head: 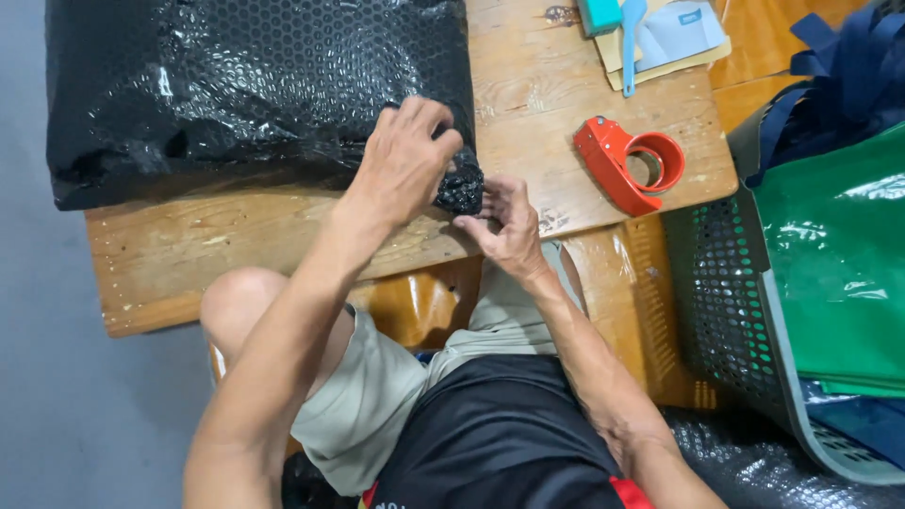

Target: The person seals a black bubble mailer on a wooden table using a red tape dispenser. They repeatedly apply tape to the edges and corners, smooth the tape with their fingers, and adjust the mailer to ensure the seal is secure.

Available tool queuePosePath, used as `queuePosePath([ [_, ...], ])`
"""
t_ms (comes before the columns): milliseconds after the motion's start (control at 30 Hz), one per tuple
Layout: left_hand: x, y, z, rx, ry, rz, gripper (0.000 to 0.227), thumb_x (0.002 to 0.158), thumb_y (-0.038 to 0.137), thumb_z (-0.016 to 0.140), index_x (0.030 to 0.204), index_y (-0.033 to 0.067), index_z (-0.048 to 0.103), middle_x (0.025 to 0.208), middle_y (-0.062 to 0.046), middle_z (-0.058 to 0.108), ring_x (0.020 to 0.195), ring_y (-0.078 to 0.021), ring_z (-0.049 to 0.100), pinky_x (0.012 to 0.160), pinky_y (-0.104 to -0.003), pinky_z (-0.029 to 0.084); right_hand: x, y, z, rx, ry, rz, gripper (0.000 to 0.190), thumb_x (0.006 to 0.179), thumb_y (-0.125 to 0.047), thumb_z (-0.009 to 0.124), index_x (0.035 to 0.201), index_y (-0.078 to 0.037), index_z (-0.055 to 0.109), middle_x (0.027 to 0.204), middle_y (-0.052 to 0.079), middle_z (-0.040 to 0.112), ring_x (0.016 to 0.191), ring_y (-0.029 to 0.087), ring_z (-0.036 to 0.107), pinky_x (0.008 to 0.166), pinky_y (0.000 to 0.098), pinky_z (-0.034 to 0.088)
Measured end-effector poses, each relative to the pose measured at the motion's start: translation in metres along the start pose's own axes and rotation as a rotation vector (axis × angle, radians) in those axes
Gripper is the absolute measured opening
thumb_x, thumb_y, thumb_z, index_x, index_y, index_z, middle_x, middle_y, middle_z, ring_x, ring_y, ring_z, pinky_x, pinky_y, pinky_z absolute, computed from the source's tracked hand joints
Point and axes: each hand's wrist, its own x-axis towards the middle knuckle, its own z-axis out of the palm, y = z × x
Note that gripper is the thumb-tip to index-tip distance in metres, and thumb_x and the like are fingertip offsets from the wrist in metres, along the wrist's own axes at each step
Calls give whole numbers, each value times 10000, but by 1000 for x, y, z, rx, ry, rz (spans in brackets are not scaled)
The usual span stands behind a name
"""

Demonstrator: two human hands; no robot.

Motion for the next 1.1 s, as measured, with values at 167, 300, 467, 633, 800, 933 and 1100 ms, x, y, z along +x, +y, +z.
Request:
queuePosePath([
  [167,-37,35,-23,-54,-242,-219,147,901,239,735,981,169,633,946,-38,528,787,-271,623,639,-412,488,4,0,1,-276,45,-171,358,879,-192,857,1159,-72,670,872,98,684,749,253,729,627,341,605],
  [300,-53,31,8,-36,-158,-92,197,923,258,708,1077,197,601,998,-2,513,810,-222,660,663,-336,475,7,-6,4,-350,104,-245,254,873,-180,858,1088,-89,757,910,99,721,793,273,738,677,351,612],
  [467,-34,42,-6,-184,-81,28,212,973,212,659,1181,177,639,1029,-47,548,827,-229,640,700,-333,489,11,-16,5,-360,77,-249,140,884,-109,813,1017,-77,779,904,113,730,790,300,732,699,390,606],
  [633,-31,44,-15,-219,-128,6,34,956,156,656,974,127,660,1127,-58,538,891,-259,637,710,-346,502,9,-16,3,-343,76,-234,164,885,-120,818,1045,-98,786,953,101,730,807,282,722,718,391,600],
  [800,-34,35,2,-233,-124,-4,46,932,143,664,933,136,619,1055,-29,515,883,-238,607,713,-326,469,6,-25,9,-302,168,-154,328,858,-192,876,1133,-98,723,1005,104,655,830,258,701,708,365,597],
  [933,-34,30,11,-268,-105,15,65,941,141,644,890,129,606,1019,-27,512,849,-244,589,692,-339,454,-9,-25,23,-174,245,-30,318,887,-79,838,1082,-19,593,1062,115,585,856,236,740,705,293,627],
  [1100,-28,35,4,-196,-91,76,88,929,181,666,875,156,600,1030,-7,527,855,-213,557,704,-331,437,-14,-14,27,-474,264,-133,240,897,-198,832,1062,-101,687,1102,99,530,978,270,693,710,332,630],
])
